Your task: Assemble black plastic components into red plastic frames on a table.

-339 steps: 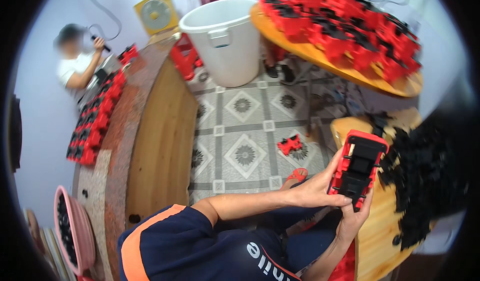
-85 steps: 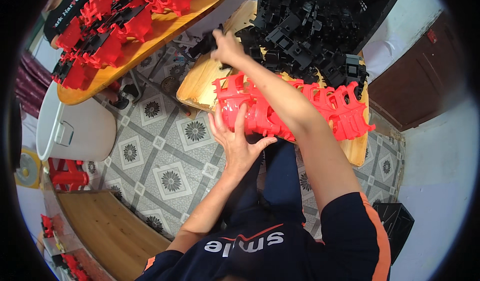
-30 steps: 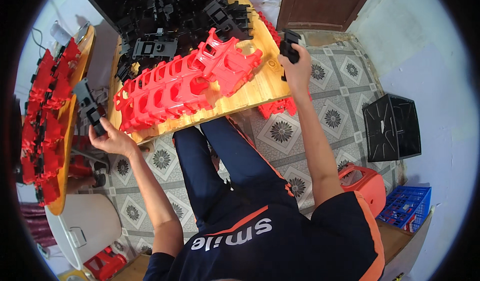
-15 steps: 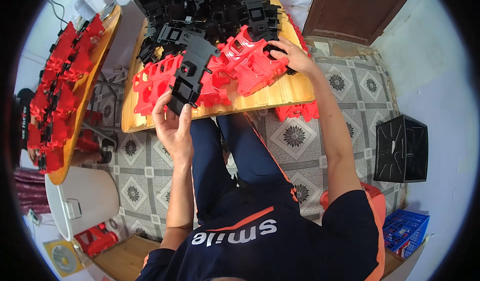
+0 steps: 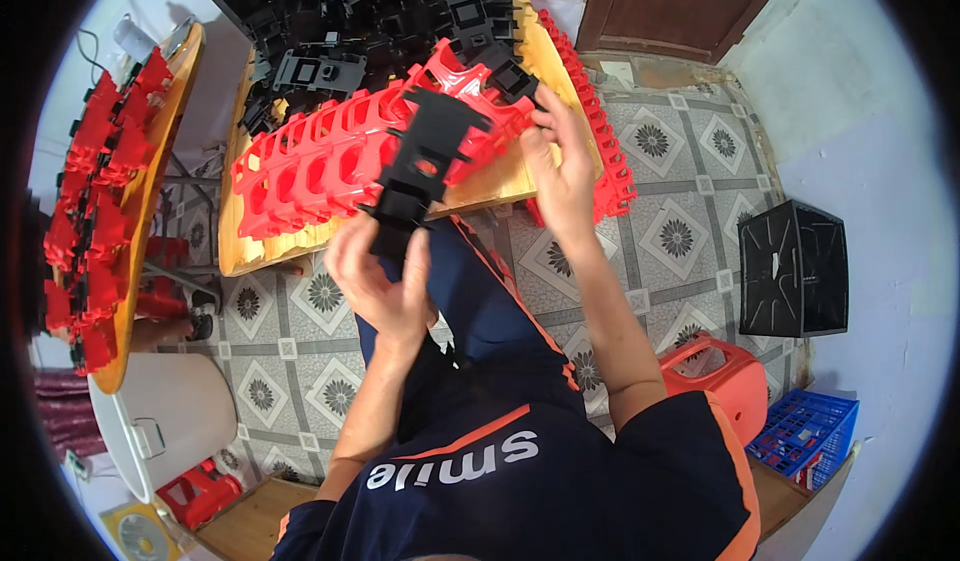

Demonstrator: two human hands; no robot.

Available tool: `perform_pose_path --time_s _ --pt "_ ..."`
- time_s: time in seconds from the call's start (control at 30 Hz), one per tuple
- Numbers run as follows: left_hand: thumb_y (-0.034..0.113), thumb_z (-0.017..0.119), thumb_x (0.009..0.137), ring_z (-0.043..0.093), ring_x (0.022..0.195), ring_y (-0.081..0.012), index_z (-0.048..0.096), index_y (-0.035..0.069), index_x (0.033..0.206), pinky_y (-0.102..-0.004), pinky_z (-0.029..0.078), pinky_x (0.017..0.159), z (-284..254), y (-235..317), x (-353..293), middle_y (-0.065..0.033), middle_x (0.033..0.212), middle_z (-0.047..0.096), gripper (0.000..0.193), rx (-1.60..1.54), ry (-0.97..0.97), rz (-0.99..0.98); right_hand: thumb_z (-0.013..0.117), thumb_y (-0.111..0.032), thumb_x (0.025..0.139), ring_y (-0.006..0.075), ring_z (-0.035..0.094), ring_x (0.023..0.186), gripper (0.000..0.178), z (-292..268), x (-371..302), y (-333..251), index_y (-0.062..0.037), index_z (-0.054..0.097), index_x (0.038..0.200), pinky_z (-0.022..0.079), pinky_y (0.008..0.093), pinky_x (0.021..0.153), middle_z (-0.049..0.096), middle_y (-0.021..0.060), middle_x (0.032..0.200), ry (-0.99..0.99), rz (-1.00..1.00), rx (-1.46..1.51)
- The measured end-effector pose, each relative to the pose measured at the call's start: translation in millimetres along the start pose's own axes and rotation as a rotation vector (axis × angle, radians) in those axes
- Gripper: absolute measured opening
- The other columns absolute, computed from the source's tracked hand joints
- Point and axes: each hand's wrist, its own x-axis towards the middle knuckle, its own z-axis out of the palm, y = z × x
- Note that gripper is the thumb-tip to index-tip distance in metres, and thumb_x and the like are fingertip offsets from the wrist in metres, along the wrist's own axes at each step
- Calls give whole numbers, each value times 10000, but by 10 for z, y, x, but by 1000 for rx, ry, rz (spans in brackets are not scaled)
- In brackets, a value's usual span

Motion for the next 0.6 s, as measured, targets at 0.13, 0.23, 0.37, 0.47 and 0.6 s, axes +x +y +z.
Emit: perform_pose_path --time_s 0.13,0.23,0.37,0.47,0.6 --pt "146 821 757 531 1100 -318 541 18 1227 -411 431 936 136 -297 507 -167 1183 548 562 104 100 -66 728 -316 855 254 615 966 526 -156 185 207 -35 584 1275 491 367 850 634 137 1122 -159 -93 -542" --pt "237 782 800 530 1092 -312 540 30 1240 -419 396 958 269 -730 889 -166 1169 572 543 276 32 -118 735 -313 841 259 618 951 531 -30 295 275 -40 585 1272 497 375 827 632 157 1128 -257 -89 -642" --pt "510 708 824 408 1266 -370 573 134 1256 -541 259 1052 479 -670 1004 -156 1349 477 588 684 -36 47 725 -112 845 89 593 712 185 13 418 558 -22 671 996 486 263 648 664 34 827 -235 224 -53" --pt "531 762 739 353 1329 -359 556 151 1268 -539 240 1070 616 -226 836 -140 1376 450 683 422 -384 285 711 -44 837 37 538 647 71 72 398 461 -30 673 895 451 226 595 620 -27 707 -198 208 -4" --pt "416 807 652 467 1246 -324 579 103 1202 -541 339 1020 797 -292 619 -125 1339 502 672 481 -486 442 714 -73 830 77 569 625 91 109 424 246 -34 682 906 461 260 582 651 13 724 -202 138 -80"
